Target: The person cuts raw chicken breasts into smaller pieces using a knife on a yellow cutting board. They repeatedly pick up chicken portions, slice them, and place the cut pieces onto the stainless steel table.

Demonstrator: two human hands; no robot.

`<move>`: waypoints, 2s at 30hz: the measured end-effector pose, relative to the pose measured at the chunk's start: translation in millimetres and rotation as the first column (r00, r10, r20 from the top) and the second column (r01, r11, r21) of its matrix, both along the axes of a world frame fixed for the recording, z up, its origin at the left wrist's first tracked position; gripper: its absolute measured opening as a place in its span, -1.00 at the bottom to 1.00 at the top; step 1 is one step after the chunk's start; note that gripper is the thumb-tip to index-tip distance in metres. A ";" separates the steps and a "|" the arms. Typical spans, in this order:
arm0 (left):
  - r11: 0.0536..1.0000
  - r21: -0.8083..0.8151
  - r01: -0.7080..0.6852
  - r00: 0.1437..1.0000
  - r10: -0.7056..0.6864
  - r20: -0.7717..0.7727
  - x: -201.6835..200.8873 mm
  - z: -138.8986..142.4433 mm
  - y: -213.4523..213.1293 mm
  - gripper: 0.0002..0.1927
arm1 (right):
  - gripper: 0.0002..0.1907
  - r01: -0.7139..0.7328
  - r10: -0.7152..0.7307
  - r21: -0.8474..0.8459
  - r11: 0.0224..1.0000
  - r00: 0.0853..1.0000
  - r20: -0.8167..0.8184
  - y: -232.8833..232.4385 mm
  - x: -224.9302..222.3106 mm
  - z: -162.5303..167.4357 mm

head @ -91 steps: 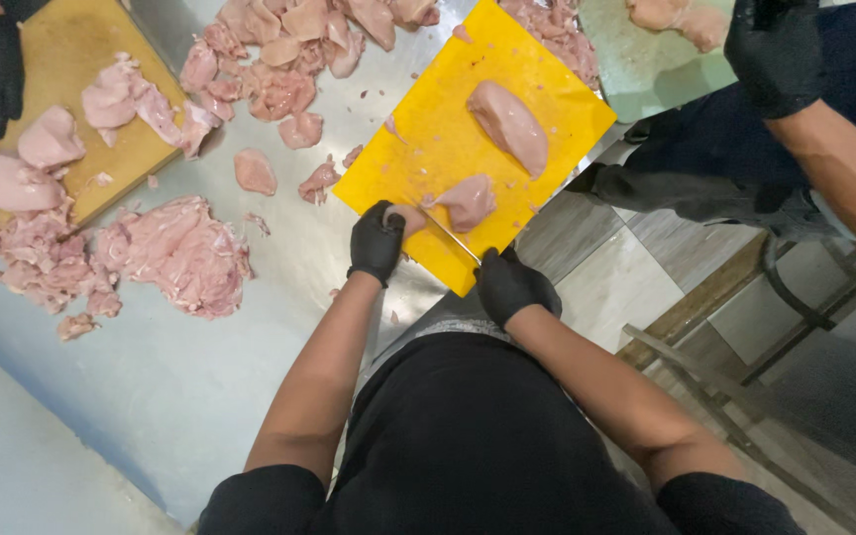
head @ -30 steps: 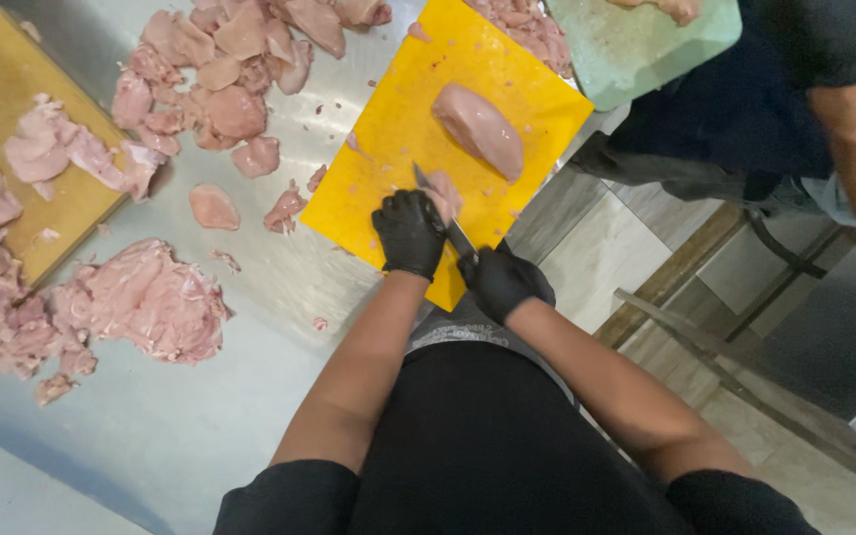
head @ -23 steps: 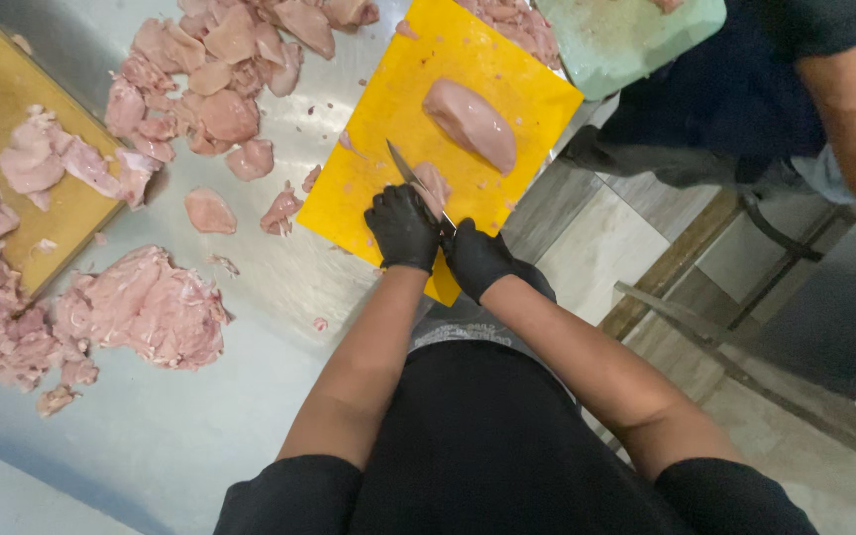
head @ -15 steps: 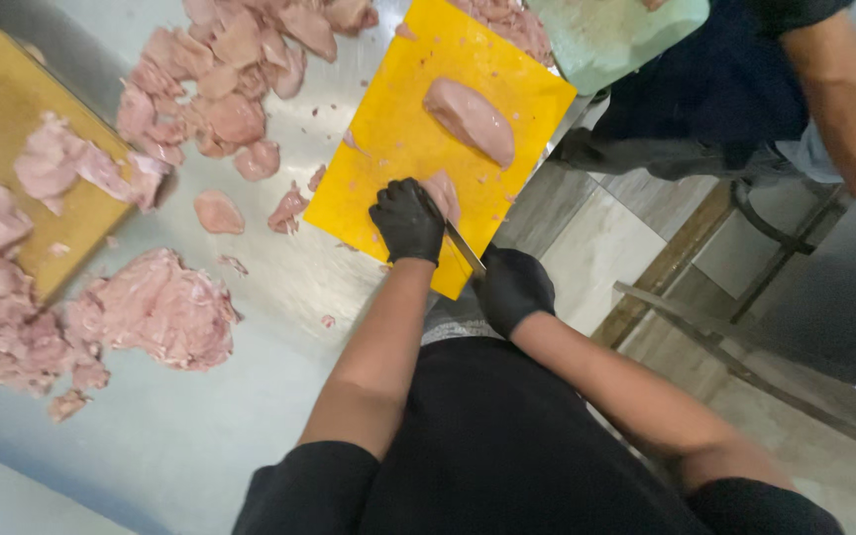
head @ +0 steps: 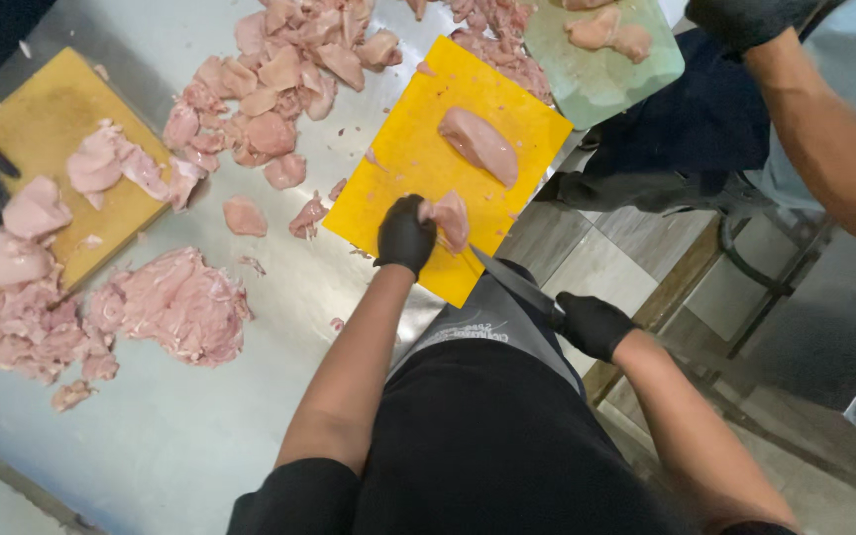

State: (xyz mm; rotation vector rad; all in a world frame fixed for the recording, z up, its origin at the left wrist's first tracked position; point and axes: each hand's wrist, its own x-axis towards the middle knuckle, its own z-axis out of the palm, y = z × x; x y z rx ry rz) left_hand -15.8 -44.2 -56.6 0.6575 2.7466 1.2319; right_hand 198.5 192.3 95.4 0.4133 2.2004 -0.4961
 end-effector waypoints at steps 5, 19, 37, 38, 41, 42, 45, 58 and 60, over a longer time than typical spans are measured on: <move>0.691 0.542 -0.477 0.542 -0.254 0.801 -7.8 -16.7 -32.4 -0.65 | -0.54 0.119 -0.115 0.009 0.993 0.979 -0.166 -16.6 -30.4 9.0; 0.959 0.034 -0.280 0.870 0.239 0.431 42.1 -13.2 -43.8 -0.64 | -0.68 -0.111 0.063 -0.116 0.987 0.932 -0.357 -54.2 -53.2 -93.0; 0.368 0.886 -0.282 0.949 -0.025 0.313 -24.6 92.1 -56.7 -0.58 | -0.64 0.131 -0.211 -0.281 0.951 0.937 -0.278 50.6 -16.2 -69.8; 0.403 0.845 -0.352 0.931 0.057 0.360 -43.9 97.9 -58.1 -0.60 | -0.64 0.126 -0.200 -0.263 0.957 0.939 -0.278 55.5 -13.6 -74.9; 0.487 0.724 -0.489 0.872 0.285 0.397 -118.9 121.5 -69.5 -0.67 | -0.63 0.109 -0.172 -0.230 0.967 0.946 -0.276 66.8 -4.3 -83.9; 0.511 0.688 -0.515 0.855 0.360 0.373 -142.7 130.6 -73.5 -0.68 | -0.63 0.101 -0.166 -0.231 0.968 0.944 -0.285 69.7 -2.6 -86.1; 0.630 0.447 -0.635 0.720 0.693 0.046 -189.5 144.7 -60.3 -0.67 | -0.64 0.134 -0.200 -0.242 0.961 0.941 -0.274 74.0 1.1 -92.9; 0.702 -0.670 0.241 0.970 -0.173 0.169 -94.0 66.7 116.8 -0.68 | -0.61 0.197 -0.255 -0.227 0.954 0.929 -0.267 89.1 28.0 -106.7; 0.781 -0.568 0.258 0.945 -0.083 0.316 -90.2 68.6 99.9 -0.62 | -0.64 0.218 -0.263 -0.205 0.954 0.938 -0.225 92.7 32.8 -110.1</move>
